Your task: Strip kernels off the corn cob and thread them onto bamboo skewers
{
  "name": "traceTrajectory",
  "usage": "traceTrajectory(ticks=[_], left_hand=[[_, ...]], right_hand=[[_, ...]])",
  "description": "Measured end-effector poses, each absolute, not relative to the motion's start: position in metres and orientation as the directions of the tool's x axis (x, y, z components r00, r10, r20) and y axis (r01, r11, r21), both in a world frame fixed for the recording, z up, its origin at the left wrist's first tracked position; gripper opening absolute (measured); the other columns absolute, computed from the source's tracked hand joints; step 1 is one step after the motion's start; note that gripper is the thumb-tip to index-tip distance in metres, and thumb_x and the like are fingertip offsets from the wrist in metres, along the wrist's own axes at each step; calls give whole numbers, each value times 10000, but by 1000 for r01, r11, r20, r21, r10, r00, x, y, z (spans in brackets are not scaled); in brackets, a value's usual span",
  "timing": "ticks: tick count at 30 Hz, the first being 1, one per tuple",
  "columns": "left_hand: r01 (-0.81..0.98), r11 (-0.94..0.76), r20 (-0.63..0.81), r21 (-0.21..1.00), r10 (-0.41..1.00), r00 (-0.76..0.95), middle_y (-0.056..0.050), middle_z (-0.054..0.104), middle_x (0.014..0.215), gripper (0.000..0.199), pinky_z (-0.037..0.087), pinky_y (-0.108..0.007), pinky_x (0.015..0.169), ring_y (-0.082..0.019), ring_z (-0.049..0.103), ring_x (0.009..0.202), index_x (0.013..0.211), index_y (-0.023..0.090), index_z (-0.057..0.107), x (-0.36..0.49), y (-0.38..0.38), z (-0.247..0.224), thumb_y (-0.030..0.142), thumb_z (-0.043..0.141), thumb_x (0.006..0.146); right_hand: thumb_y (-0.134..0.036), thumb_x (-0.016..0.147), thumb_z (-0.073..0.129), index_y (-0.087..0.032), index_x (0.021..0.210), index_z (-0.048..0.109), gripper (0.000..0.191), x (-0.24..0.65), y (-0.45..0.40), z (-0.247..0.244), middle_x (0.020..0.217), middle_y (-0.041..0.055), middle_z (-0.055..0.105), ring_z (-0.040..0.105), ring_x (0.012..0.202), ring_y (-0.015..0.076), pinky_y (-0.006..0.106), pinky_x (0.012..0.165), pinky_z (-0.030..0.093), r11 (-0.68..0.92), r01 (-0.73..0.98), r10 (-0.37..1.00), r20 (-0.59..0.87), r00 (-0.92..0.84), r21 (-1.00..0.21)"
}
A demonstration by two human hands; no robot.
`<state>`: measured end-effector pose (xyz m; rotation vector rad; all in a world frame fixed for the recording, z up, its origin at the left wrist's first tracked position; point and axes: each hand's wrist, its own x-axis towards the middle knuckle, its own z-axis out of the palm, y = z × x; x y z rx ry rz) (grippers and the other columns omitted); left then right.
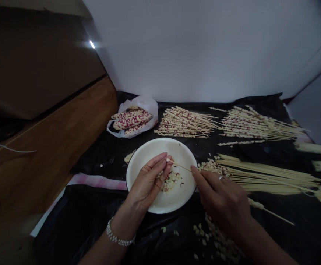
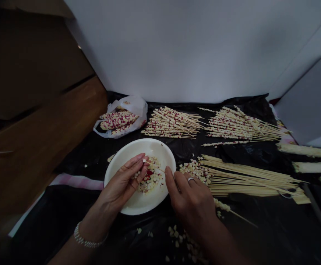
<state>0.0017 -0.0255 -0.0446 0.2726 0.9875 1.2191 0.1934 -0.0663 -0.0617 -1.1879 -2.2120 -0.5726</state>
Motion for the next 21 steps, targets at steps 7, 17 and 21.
traceTrajectory(ticks=[7, 17, 21], left_hand=[[-668, 400, -531, 627, 848, 9, -73, 722, 898, 164, 564, -147, 745, -80, 681, 752, 926, 108, 723, 2, -25, -42, 26, 643, 809], [-673, 416, -556, 611, 831, 8, -45, 697, 828, 162, 563, -142, 668, -80, 662, 712, 884, 114, 717, 0, -24, -42, 40, 719, 740], [-687, 410, -555, 600, 832, 12, -51, 704, 857, 108, 563, -156, 720, -87, 669, 747, 833, 106, 716, 1, -26, -41, 53, 728, 739]], right_hand=[[-52, 887, 535, -105, 1215, 612, 341, 194, -67, -61, 884, 56, 696, 520, 651, 169, 314, 610, 344, 528, 845, 610, 653, -449, 88], [-41, 882, 528, -114, 1213, 611, 349, 193, -67, -62, 885, 44, 699, 539, 658, 160, 309, 607, 354, 524, 848, 611, 658, -440, 80], [-47, 882, 534, -117, 1224, 605, 356, 193, -68, -62, 902, 44, 701, 543, 660, 154, 306, 613, 359, 517, 853, 625, 648, -435, 74]])
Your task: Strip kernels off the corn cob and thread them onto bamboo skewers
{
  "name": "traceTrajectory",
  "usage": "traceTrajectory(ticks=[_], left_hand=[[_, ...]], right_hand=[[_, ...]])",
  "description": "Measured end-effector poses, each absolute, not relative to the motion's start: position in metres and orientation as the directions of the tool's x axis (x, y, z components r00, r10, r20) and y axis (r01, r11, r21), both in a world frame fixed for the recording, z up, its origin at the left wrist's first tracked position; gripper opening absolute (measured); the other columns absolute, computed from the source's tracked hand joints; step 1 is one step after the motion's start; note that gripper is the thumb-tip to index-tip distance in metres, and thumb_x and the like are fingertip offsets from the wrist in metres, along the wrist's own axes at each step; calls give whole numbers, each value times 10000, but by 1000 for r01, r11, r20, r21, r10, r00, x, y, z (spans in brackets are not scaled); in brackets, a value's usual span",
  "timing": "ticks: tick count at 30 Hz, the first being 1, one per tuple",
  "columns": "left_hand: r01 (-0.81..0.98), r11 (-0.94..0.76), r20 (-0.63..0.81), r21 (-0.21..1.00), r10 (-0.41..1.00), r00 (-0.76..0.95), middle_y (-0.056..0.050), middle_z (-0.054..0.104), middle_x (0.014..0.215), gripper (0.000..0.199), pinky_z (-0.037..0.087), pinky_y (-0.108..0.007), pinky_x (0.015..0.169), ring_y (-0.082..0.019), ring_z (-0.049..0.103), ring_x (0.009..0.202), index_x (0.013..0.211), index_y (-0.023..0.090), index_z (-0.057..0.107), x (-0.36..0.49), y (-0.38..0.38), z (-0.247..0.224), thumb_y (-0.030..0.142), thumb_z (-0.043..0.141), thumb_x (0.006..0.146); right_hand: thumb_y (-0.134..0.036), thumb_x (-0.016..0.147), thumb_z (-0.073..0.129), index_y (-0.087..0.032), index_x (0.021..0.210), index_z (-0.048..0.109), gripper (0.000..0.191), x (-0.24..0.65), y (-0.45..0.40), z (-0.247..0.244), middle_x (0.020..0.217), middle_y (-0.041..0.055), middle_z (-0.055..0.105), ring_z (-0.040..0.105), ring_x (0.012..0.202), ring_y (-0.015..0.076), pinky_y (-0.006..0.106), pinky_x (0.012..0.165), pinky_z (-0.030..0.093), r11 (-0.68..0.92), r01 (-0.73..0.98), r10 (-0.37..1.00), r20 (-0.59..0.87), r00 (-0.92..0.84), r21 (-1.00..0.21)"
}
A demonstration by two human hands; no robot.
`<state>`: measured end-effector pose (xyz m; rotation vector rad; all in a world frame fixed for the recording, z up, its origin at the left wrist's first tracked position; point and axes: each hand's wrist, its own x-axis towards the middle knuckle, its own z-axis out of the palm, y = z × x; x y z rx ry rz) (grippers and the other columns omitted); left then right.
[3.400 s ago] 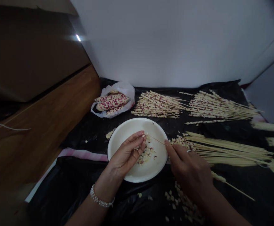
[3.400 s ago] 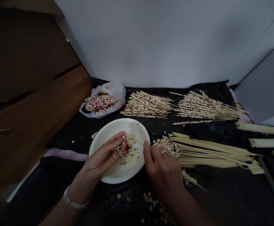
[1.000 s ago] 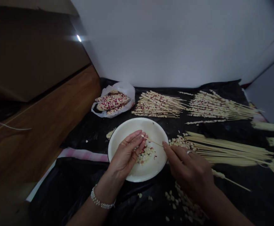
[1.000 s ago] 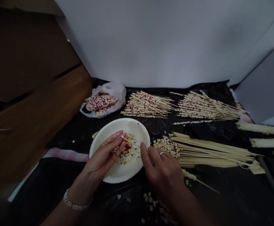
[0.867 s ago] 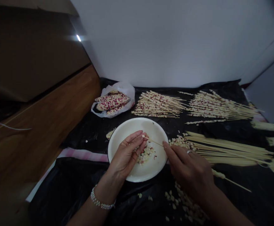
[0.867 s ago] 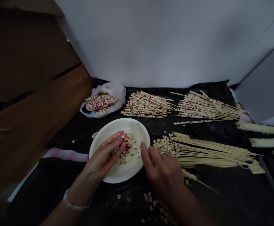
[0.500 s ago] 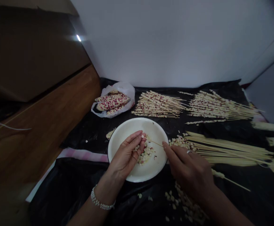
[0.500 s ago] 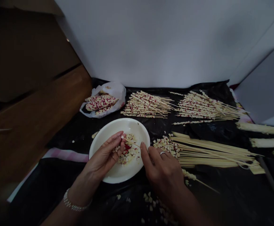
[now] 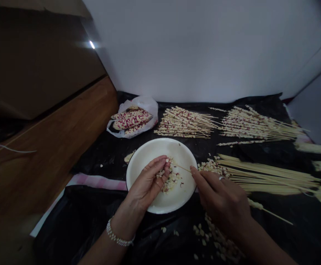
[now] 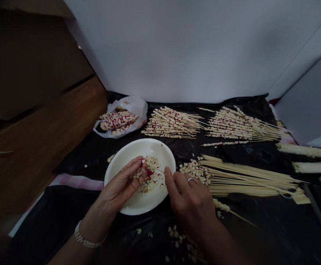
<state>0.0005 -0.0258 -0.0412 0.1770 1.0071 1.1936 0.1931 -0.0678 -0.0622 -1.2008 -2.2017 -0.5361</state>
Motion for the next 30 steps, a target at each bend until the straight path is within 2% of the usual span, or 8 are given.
traceTrajectory(ticks=[10, 18, 24, 27, 30], left_hand=[[-690, 403, -559, 601, 829, -2, -41, 710, 790, 162, 577, -151, 667, -91, 687, 694, 807, 112, 705, 0, -25, -43, -30, 694, 729], [-629, 312, -460, 712, 884, -82, -40, 741, 810, 156, 562, -158, 722, -93, 690, 738, 754, 113, 713, 1, -28, -46, 17, 782, 653], [-582, 249, -396, 774, 908, -139, -37, 750, 813, 194, 551, -155, 722, -96, 689, 756, 702, 123, 705, 5, -32, -48, 65, 844, 580], [-577, 240, -385, 781, 912, -142, -33, 746, 803, 171, 551, -142, 707, -88, 687, 735, 699, 122, 707, 5, -32, -47, 50, 828, 602], [-634, 269, -425, 725, 899, -104, -49, 744, 848, 128, 572, -157, 731, -90, 691, 739, 810, 124, 736, 6, -31, -44, 61, 766, 703]], right_hand=[[-44, 894, 502, -104, 1228, 600, 353, 193, -68, -60, 885, 52, 697, 515, 644, 151, 307, 612, 342, 525, 847, 613, 650, -449, 89], [-42, 895, 505, -79, 1203, 614, 329, 189, -71, -57, 886, 73, 701, 551, 687, 163, 310, 630, 364, 516, 850, 603, 661, -447, 104], [-23, 888, 494, -70, 1168, 629, 314, 185, -73, -57, 879, 78, 713, 530, 636, 153, 312, 607, 362, 489, 865, 599, 677, -427, 113], [-19, 882, 502, -61, 1175, 624, 320, 184, -74, -57, 880, 79, 713, 523, 622, 153, 317, 597, 359, 492, 862, 597, 674, -434, 120], [-23, 878, 517, -76, 1196, 617, 337, 186, -74, -59, 894, 71, 711, 540, 656, 150, 310, 603, 365, 501, 860, 599, 681, -421, 91]])
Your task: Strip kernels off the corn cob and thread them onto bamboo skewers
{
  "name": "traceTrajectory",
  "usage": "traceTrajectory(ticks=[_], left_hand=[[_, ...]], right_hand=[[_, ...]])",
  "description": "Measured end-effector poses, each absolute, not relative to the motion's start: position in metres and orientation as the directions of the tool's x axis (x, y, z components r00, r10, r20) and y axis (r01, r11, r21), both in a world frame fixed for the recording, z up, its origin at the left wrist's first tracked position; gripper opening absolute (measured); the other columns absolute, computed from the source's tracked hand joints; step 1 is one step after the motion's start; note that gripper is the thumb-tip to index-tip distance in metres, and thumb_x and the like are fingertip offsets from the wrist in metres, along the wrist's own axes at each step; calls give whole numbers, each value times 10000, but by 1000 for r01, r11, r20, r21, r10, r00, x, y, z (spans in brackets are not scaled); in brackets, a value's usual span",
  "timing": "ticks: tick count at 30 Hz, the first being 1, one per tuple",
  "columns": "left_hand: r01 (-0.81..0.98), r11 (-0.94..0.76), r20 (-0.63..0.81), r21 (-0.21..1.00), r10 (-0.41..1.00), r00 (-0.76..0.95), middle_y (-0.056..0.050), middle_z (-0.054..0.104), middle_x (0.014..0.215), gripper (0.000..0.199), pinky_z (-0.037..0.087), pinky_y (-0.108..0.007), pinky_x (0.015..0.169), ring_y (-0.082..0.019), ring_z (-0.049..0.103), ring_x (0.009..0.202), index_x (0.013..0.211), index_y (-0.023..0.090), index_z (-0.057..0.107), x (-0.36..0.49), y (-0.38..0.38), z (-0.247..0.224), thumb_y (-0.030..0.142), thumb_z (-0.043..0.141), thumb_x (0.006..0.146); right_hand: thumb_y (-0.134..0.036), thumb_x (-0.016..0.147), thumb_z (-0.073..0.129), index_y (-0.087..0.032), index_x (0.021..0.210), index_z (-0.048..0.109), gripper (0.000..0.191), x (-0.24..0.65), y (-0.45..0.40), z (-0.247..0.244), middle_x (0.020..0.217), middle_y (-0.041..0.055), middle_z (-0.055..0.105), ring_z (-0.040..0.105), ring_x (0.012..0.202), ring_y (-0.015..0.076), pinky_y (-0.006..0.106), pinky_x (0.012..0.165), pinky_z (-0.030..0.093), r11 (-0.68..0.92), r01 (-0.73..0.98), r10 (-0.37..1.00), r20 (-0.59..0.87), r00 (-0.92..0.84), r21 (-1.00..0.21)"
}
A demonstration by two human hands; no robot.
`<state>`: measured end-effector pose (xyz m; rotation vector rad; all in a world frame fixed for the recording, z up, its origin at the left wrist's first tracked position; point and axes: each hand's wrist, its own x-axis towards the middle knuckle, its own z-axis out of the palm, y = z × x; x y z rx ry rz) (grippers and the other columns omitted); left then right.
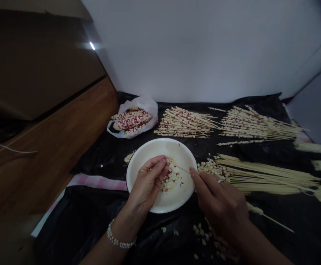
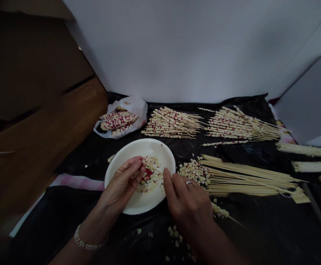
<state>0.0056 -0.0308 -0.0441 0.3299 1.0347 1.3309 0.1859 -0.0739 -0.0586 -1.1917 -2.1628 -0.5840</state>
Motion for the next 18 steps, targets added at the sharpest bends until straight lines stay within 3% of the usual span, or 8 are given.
traceTrajectory(ticks=[4, 18], left_hand=[[-681, 412, -538, 605, 843, 31, -86, 728, 844, 163, 599, -178, 682, -104, 691, 700, 978, 97, 730, 7, -30, -40, 170, 654, 853], [-692, 397, -524, 603, 851, 32, -42, 689, 739, 101, 554, -95, 599, -42, 635, 593, 867, 79, 728, 5, -29, -44, 42, 646, 820]], right_hand=[[-44, 878, 547, -101, 1221, 610, 354, 188, -74, -61, 930, 64, 713, 553, 704, 142, 293, 631, 373, 501, 862, 599, 689, -408, 75], [-43, 872, 543, -90, 1197, 630, 340, 188, -74, -58, 887, 61, 706, 533, 633, 150, 309, 598, 355, 515, 853, 599, 677, -427, 82]])
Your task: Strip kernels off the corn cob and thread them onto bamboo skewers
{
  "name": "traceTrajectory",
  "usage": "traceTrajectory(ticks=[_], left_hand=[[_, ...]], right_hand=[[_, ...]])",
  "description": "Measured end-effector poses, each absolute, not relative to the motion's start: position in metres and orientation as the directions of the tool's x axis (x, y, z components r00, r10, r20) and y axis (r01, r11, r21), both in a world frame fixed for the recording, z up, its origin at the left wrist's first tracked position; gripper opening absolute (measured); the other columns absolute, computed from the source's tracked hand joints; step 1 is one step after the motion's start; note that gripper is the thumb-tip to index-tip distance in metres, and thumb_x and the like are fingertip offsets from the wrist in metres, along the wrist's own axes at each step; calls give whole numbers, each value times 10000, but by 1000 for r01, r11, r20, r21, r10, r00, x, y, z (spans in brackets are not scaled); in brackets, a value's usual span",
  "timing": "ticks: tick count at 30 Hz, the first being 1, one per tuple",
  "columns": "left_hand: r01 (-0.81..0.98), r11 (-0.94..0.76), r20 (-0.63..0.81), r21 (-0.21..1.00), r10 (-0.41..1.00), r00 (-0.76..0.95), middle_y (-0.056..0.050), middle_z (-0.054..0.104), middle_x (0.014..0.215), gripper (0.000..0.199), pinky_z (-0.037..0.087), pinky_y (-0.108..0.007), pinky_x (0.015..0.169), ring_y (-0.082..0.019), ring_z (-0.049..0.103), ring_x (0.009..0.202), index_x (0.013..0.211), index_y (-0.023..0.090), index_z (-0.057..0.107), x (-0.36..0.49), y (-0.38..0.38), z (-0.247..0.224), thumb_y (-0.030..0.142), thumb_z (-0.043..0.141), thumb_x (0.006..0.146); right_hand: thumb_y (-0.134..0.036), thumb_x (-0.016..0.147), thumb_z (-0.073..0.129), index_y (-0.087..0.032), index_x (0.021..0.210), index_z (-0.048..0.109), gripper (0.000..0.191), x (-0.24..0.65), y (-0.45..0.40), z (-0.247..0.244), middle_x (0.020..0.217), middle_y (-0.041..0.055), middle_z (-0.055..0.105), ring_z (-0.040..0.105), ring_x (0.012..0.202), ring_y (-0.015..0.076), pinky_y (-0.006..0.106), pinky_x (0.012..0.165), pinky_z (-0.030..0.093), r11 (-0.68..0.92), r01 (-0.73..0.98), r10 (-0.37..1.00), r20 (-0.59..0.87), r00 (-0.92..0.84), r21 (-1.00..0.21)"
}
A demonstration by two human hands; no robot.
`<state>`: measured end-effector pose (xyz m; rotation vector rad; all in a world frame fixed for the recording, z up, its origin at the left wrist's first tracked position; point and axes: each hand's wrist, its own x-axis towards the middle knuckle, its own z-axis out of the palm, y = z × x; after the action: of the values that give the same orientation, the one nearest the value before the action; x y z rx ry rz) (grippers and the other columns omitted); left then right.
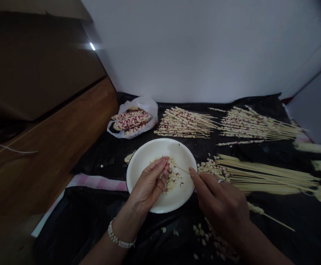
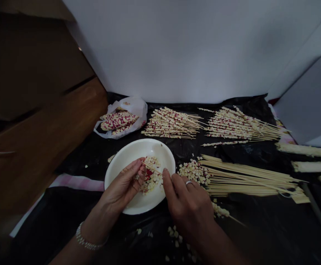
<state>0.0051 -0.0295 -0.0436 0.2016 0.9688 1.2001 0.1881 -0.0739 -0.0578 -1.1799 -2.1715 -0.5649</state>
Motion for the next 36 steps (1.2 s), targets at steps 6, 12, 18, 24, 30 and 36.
traceTrajectory(ticks=[6, 12, 18, 24, 30, 36], left_hand=[[-702, 380, -553, 602, 833, -24, -37, 676, 717, 108, 544, -88, 574, -36, 619, 572, 837, 74, 725, 7, -29, -41, 38, 623, 835], [-683, 384, -509, 622, 861, 20, -47, 694, 745, 95, 548, -93, 596, -48, 641, 602, 858, 70, 736, 5, -31, -44, 40, 693, 778], [-712, 376, -544, 592, 839, -9, -48, 695, 746, 85, 552, -98, 600, -48, 641, 596, 822, 73, 736, 6, -30, -42, 24, 692, 768], [-674, 376, -485, 636, 874, 29, -35, 687, 704, 130, 547, -96, 581, -53, 639, 593, 869, 69, 732, 7, -32, -41, 34, 721, 744], [-732, 354, -538, 582, 843, -21, -42, 684, 716, 136, 549, -95, 581, -46, 642, 584, 818, 77, 719, 6, -30, -40, -4, 610, 821], [-719, 424, -552, 551, 831, 68, -39, 694, 772, 139, 568, -116, 608, -65, 666, 636, 871, 92, 723, 3, -32, -44, 5, 672, 775]], right_hand=[[-27, 870, 540, -84, 1192, 632, 340, 188, -73, -57, 895, 69, 710, 544, 659, 159, 313, 611, 364, 522, 849, 592, 682, -429, 82], [-24, 856, 570, -79, 1199, 628, 352, 189, -75, -56, 922, 79, 717, 548, 678, 166, 310, 623, 376, 521, 850, 586, 692, -421, 77], [-29, 860, 567, -81, 1198, 630, 347, 189, -75, -58, 915, 74, 715, 538, 668, 166, 309, 608, 368, 524, 849, 589, 690, -421, 71], [-36, 867, 564, -85, 1197, 636, 341, 188, -74, -57, 925, 72, 720, 541, 677, 162, 304, 613, 360, 514, 854, 588, 695, -414, 73], [-28, 869, 549, -81, 1184, 644, 333, 188, -74, -58, 918, 77, 720, 538, 673, 161, 304, 623, 366, 525, 849, 582, 703, -409, 58], [-25, 871, 538, -77, 1203, 627, 347, 188, -75, -58, 910, 72, 714, 547, 683, 163, 304, 622, 371, 532, 845, 581, 704, -408, 51]])
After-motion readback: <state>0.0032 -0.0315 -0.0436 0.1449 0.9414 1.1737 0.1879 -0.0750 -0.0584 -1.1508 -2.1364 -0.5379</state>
